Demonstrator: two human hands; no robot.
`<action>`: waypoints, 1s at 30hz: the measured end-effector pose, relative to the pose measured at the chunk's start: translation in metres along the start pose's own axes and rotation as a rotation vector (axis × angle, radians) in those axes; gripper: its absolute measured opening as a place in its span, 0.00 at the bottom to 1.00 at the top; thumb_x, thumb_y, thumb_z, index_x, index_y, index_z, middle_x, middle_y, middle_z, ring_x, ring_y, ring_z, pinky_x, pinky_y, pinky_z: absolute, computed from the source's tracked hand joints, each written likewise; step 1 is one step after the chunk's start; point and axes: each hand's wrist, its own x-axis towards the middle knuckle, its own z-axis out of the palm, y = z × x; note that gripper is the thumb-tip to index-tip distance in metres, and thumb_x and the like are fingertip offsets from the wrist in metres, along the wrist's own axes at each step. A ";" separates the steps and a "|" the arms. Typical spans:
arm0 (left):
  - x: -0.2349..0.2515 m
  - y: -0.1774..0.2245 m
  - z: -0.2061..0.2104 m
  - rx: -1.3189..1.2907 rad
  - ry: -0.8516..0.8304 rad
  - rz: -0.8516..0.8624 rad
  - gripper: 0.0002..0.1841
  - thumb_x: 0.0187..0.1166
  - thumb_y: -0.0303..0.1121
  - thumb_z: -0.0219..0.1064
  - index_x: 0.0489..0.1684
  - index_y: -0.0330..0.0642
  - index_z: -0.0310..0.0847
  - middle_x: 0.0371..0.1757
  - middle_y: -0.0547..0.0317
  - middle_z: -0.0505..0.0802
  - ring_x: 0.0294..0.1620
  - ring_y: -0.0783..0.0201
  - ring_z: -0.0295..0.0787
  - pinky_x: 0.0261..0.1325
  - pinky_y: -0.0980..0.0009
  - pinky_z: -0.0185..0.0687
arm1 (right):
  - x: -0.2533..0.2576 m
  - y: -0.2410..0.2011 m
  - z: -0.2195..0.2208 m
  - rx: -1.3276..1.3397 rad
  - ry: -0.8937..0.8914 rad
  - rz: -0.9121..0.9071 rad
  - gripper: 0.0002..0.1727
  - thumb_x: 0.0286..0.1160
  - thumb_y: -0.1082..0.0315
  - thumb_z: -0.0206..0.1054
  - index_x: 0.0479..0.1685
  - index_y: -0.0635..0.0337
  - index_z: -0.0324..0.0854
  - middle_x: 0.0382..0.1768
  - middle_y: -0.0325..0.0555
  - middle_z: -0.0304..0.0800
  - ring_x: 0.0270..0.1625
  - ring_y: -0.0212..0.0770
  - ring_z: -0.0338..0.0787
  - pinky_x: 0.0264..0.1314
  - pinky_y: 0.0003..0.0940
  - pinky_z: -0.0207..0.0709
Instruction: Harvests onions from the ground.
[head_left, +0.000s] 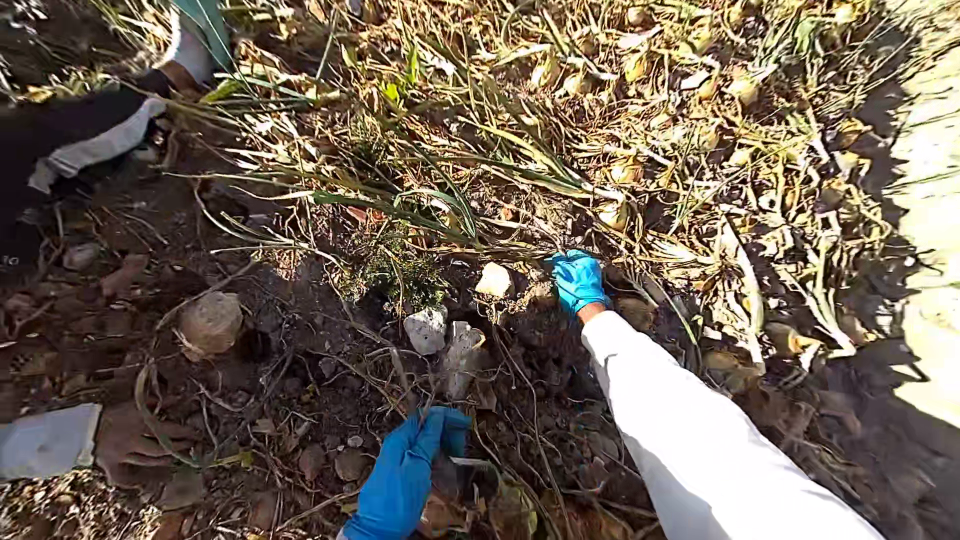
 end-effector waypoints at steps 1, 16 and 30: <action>0.014 0.013 -0.019 0.009 0.138 0.029 0.24 0.95 0.36 0.42 0.56 0.41 0.91 0.30 0.59 0.94 0.32 0.61 0.94 0.43 0.62 0.96 | 0.005 0.002 0.007 0.243 0.063 0.055 0.16 0.90 0.60 0.58 0.50 0.63 0.86 0.38 0.48 0.88 0.38 0.39 0.87 0.47 0.39 0.83; 0.239 0.000 -0.075 1.064 0.754 -0.149 0.25 0.85 0.54 0.59 0.62 0.41 0.85 0.69 0.29 0.85 0.77 0.26 0.75 0.70 0.27 0.71 | -0.124 -0.010 -0.048 0.767 0.142 0.386 0.23 0.97 0.53 0.41 0.37 0.51 0.76 0.11 0.29 0.61 0.11 0.28 0.63 0.15 0.25 0.64; 0.245 0.006 -0.080 1.095 0.690 -0.244 0.26 0.83 0.55 0.62 0.65 0.45 0.85 0.71 0.34 0.85 0.75 0.29 0.77 0.64 0.29 0.78 | 0.023 -0.061 0.044 -0.133 -0.087 0.037 0.23 0.90 0.53 0.58 0.56 0.66 0.85 0.50 0.63 0.91 0.58 0.59 0.90 0.64 0.63 0.80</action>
